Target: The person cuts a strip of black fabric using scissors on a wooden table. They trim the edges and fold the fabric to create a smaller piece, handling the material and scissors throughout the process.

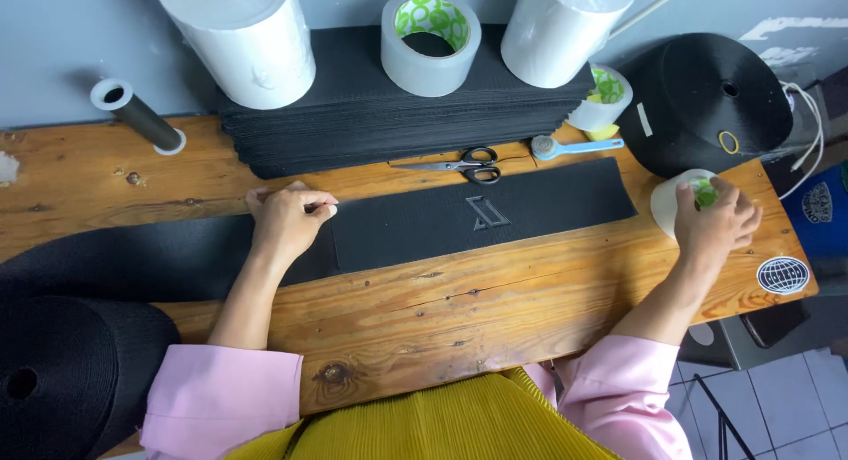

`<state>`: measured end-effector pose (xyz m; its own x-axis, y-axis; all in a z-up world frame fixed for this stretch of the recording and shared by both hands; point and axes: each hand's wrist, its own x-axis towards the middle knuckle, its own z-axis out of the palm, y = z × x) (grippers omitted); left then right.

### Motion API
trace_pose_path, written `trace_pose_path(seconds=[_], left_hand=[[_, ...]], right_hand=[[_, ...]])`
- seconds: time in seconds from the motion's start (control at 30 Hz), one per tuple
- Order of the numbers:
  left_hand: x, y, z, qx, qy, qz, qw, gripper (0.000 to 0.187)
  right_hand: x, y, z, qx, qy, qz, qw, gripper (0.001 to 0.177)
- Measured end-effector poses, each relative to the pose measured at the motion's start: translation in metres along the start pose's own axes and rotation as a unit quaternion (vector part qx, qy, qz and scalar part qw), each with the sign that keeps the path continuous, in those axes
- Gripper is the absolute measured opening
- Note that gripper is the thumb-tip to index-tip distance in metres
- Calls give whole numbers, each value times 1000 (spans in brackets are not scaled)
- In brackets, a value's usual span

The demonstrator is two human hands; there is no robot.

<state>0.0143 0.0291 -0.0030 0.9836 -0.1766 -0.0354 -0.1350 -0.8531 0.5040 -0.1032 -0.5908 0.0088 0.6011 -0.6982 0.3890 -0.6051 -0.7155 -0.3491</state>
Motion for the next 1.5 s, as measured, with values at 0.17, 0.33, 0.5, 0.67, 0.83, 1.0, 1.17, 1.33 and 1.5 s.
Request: trace_pose_path(seconds=[0.17,0.33,0.5,0.67,0.83,1.0,1.17,1.33,1.5], left_hand=[[0,-4,4,11,4,7,1000,12],[2,-4,5,18,10,14,1000,12],[0,-2,4,5,7,9,1000,11],[0,-4,6,10,22,24,999,12],[0,-3,4,8,25,21,999,15],[0,-7,8,11,25,22,999,12],[1,-4,4,6,10,13,1000,13],[1,-4,6,16,10,15,1000,13],[-4,9,-7,-18,-17,-16,1000,17]], right_hand=[[-10,-20,-7,14,-26,-26,999,61],[-14,-39,-18,-5,-85,36,996,81],[-9,-18,-4,9,19,8,1000,78],[-8,-29,-16,24,80,-5,997,70],[-29,-77,-51,156,193,-177,953,66],[-36,-97,-61,252,29,-321,912,54],[-40,-106,-57,219,-71,-338,913,57],[-44,-117,-46,179,-99,-385,900,56],[-57,-138,-32,62,-216,-267,937,70]])
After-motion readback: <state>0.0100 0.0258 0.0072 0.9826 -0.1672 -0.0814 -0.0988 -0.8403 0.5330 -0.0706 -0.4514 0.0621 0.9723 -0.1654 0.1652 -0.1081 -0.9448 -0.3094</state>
